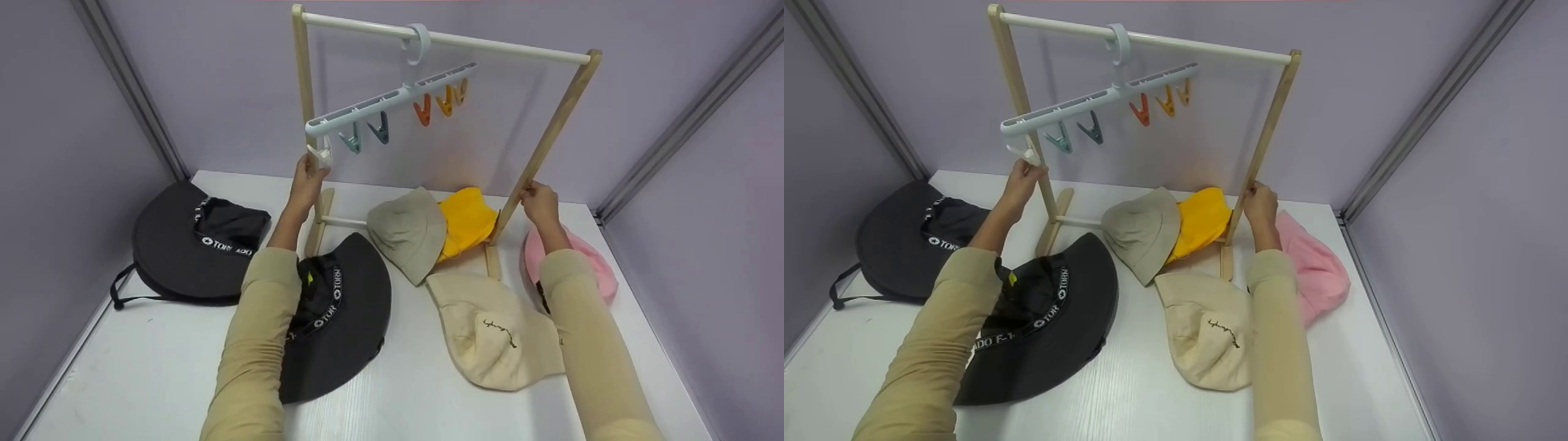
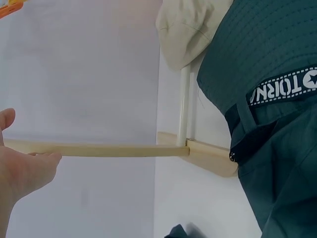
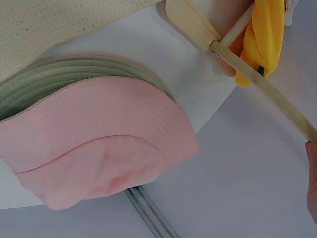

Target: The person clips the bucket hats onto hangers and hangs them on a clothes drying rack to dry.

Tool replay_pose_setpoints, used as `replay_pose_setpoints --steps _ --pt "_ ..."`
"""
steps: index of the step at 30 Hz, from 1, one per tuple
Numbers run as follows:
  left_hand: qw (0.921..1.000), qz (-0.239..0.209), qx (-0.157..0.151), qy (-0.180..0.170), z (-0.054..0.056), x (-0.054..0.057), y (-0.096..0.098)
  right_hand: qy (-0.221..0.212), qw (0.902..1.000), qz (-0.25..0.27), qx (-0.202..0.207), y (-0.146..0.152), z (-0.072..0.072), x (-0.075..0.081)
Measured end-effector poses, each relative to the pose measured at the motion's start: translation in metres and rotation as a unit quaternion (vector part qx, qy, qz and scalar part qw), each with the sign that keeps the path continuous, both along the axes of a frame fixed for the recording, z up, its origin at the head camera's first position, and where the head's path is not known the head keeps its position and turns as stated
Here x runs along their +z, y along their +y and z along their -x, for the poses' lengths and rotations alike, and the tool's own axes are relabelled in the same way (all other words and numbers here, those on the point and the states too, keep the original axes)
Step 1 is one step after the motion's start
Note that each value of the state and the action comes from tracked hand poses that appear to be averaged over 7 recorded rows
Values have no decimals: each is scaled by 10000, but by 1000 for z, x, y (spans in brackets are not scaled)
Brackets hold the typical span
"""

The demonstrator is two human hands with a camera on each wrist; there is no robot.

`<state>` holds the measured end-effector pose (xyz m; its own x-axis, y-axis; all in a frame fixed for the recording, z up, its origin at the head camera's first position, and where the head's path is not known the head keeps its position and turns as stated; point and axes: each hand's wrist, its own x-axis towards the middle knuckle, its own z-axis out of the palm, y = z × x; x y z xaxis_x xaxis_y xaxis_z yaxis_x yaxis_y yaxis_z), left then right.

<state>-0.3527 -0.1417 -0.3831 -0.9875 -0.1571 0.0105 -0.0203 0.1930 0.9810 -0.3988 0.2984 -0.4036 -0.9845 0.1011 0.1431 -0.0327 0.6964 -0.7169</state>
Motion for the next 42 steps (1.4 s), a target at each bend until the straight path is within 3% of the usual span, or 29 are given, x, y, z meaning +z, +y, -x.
replay_pose_setpoints --steps 7,11,15,20,25,30,35,42 --pt "9998 167 -96 -52 -2 1 0 -215 9995 -156 -177 -5 -4 -5" --pt "9998 164 -56 -62 -3 0 -2 -401 9984 365 182 -4 -3 -8" --pt "9999 159 19 24 -4 0 -5 -667 9851 1392 759 -4 -2 -11" --pt "9999 96 -2 101 -4 -2 -7 -641 9672 2084 1301 -8 -4 -12" --pt "9999 91 33 44 -5 -3 -7 -827 9513 2599 1434 -14 -13 -4" --pt "10000 16 40 54 -7 -3 -7 -1020 9438 2784 1462 -18 -22 2" --pt "10000 48 54 31 -9 -2 -7 -1029 9438 2735 1546 -17 -20 -1" --pt "9998 184 26 121 -9 -4 -7 -991 9519 2496 1473 -9 -3 -18"
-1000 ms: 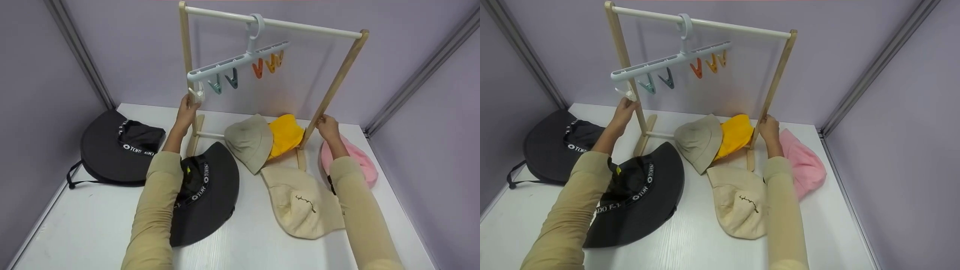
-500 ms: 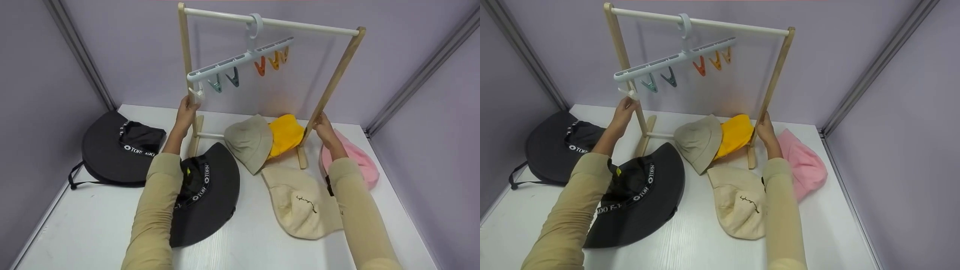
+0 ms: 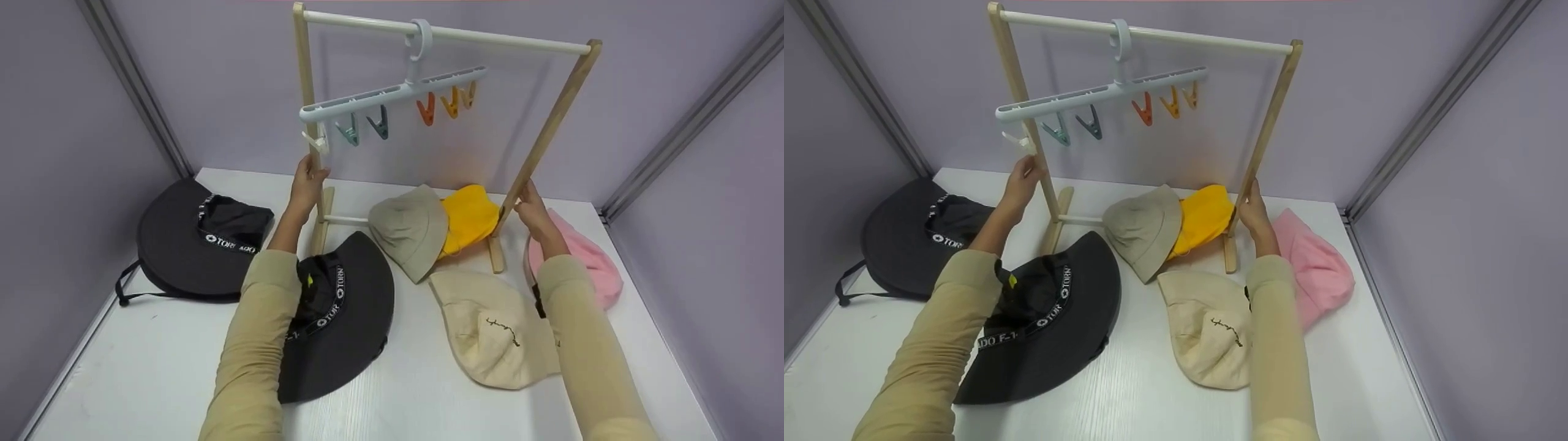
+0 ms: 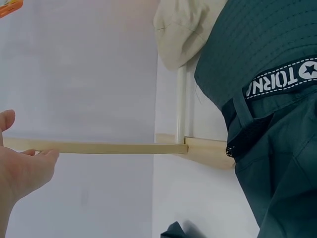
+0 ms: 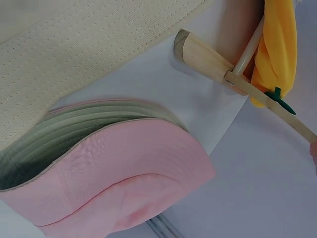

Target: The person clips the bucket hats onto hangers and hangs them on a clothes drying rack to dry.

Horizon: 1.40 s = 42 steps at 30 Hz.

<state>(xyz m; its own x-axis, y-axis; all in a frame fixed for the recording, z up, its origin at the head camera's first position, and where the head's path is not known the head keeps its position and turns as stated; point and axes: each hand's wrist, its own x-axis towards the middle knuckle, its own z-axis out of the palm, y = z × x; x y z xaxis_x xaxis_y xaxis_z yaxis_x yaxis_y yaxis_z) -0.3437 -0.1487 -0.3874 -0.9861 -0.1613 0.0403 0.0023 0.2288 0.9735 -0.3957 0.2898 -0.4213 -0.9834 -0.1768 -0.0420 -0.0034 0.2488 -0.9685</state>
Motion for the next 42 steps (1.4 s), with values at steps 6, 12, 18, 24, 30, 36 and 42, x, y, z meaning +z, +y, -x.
replay_pose_setpoints --steps 6,12,18,24,30,36,42 --pt "9995 271 -152 -71 -3 -3 1 -274 9988 -226 -326 2 0 -5" --pt "9973 576 -340 -296 -23 -13 -6 -442 9859 203 -1601 -10 -16 -16" --pt "9874 1284 -472 -796 -85 -23 -20 -1071 9534 1745 -2217 -45 -51 -26" --pt "9899 745 -304 -1163 -143 -36 -27 -1741 9217 3199 -1331 -73 -86 -36" --pt "9842 1001 392 -1410 -189 -52 -25 -2046 9181 3331 -654 -102 -116 -50" --pt "9742 1271 824 -1671 -218 -74 -25 -2437 9201 3054 -277 -127 -139 -70" --pt "9650 1333 1292 -1854 -229 -96 -23 -2859 9199 2679 -177 -144 -152 -87"
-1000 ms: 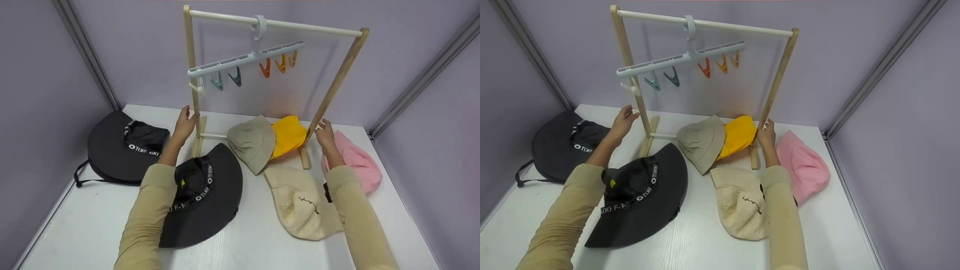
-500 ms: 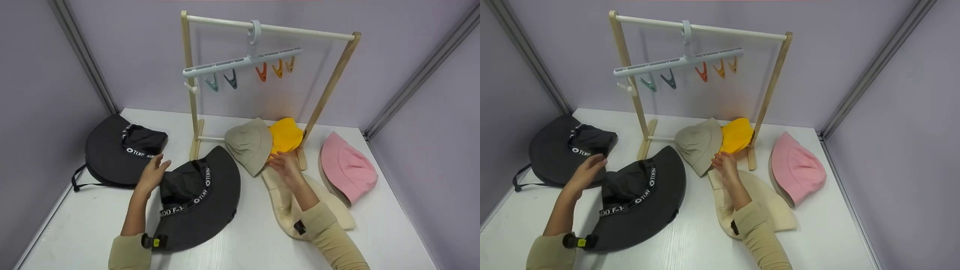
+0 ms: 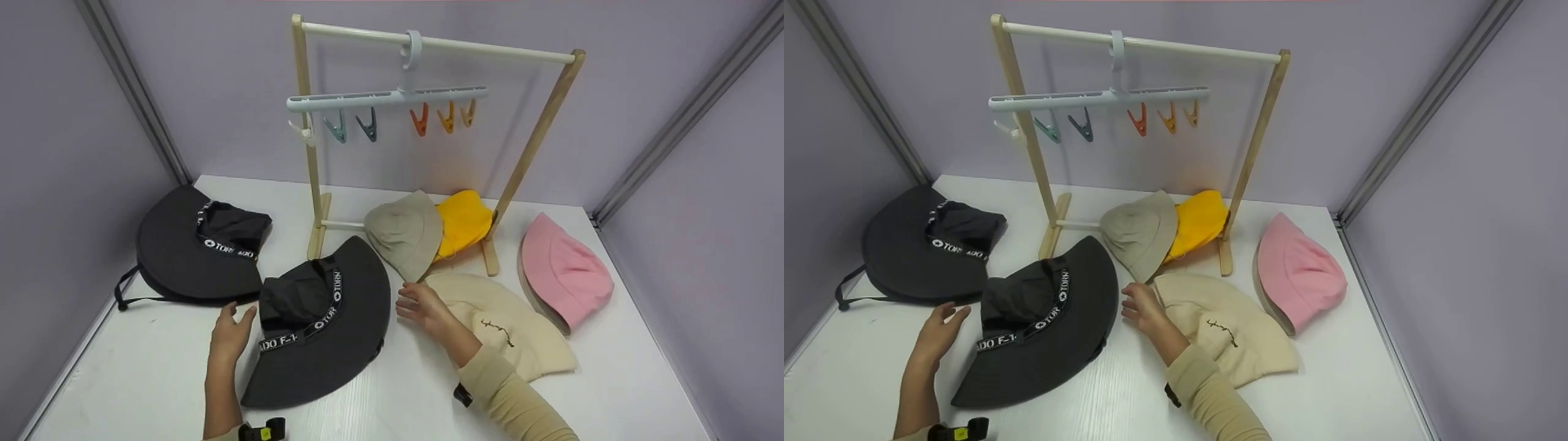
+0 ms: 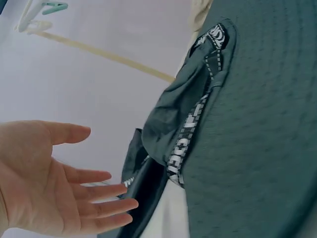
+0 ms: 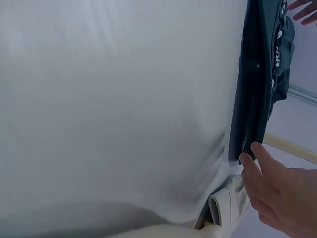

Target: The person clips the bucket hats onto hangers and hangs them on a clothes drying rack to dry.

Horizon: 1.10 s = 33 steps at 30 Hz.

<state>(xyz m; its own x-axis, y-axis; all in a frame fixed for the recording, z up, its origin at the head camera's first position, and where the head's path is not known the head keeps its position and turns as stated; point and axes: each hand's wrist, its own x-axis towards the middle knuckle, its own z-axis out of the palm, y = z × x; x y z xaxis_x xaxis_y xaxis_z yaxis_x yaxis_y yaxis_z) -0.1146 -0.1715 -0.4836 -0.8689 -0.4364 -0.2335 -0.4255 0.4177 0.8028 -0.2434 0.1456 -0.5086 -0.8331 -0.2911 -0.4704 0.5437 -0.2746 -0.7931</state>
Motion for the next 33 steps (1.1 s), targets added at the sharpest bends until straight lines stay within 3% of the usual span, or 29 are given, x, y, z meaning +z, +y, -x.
replay_pose_setpoints --steps 5,11,18,25,33 --pt "9991 47 -69 -406 -3 -10 6 -205 9995 -135 176 -14 -5 -6" --pt "9987 32 59 -515 -4 -21 16 -463 9970 -465 404 -26 -8 -10" --pt "9999 26 -81 -131 3 -27 29 -557 9970 -454 280 -34 -8 -14" --pt "9995 -296 111 66 6 -37 37 -502 9972 -453 311 -36 -7 -16" --pt "9940 -434 752 661 11 -42 51 -103 9964 -513 662 -31 -4 -10"
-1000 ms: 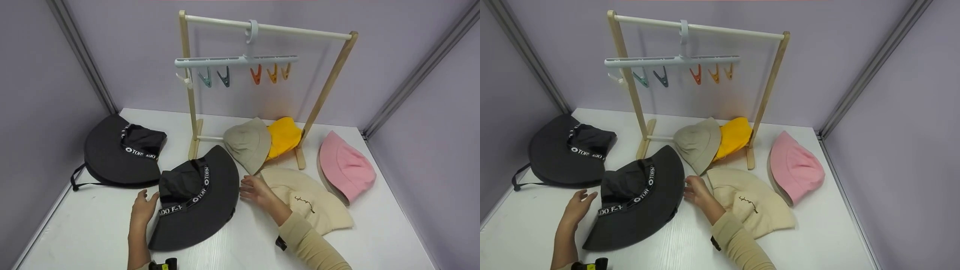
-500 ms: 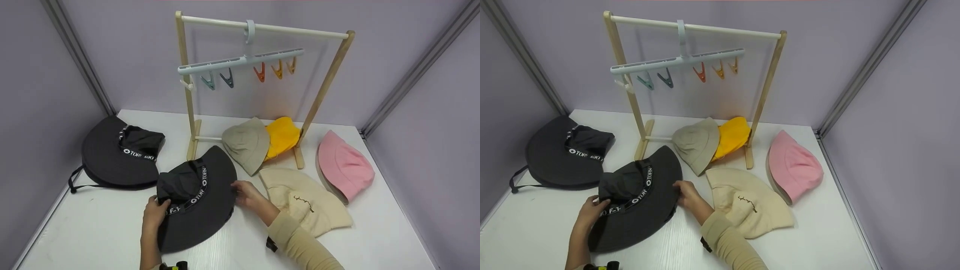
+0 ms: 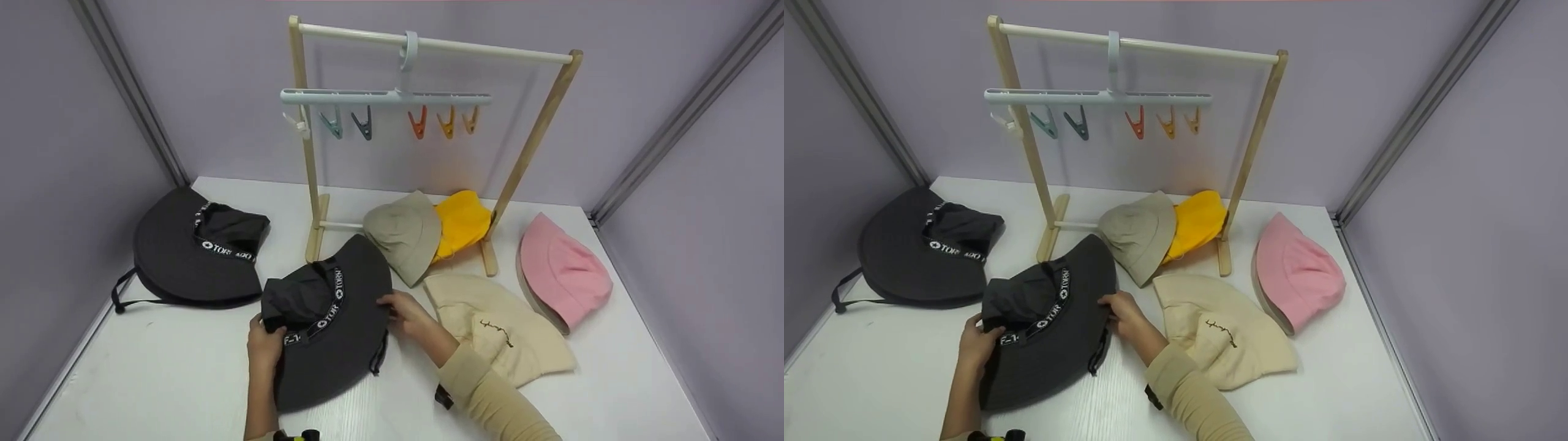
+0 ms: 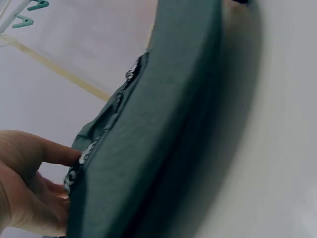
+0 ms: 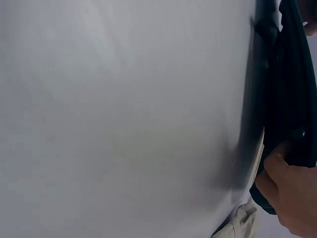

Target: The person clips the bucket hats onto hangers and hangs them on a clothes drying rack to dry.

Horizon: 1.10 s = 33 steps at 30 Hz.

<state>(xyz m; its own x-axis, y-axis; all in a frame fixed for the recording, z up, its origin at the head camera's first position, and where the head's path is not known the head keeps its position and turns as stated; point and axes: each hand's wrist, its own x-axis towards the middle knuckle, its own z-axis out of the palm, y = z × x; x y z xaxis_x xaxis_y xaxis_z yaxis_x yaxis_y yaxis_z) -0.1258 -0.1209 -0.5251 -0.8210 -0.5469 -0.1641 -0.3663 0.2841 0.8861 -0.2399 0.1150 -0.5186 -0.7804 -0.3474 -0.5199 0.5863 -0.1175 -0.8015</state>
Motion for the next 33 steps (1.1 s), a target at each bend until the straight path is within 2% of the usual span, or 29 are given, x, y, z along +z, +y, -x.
replay_pose_setpoints --steps 4,8,17,24,29,33 --pt "9985 -404 277 264 1 0 5 159 9999 -1 64 2 2 3" --pt "9958 -759 362 361 0 2 6 185 9997 102 96 3 3 8" --pt "9944 -857 405 466 -4 11 3 344 9990 171 244 3 0 18" --pt "9935 -929 378 531 -6 20 5 699 9971 168 256 6 -3 25" --pt "9921 -990 362 673 -2 24 9 940 9948 261 294 12 -3 33" --pt "9897 -1102 312 855 6 25 15 840 9947 566 166 19 -2 39"
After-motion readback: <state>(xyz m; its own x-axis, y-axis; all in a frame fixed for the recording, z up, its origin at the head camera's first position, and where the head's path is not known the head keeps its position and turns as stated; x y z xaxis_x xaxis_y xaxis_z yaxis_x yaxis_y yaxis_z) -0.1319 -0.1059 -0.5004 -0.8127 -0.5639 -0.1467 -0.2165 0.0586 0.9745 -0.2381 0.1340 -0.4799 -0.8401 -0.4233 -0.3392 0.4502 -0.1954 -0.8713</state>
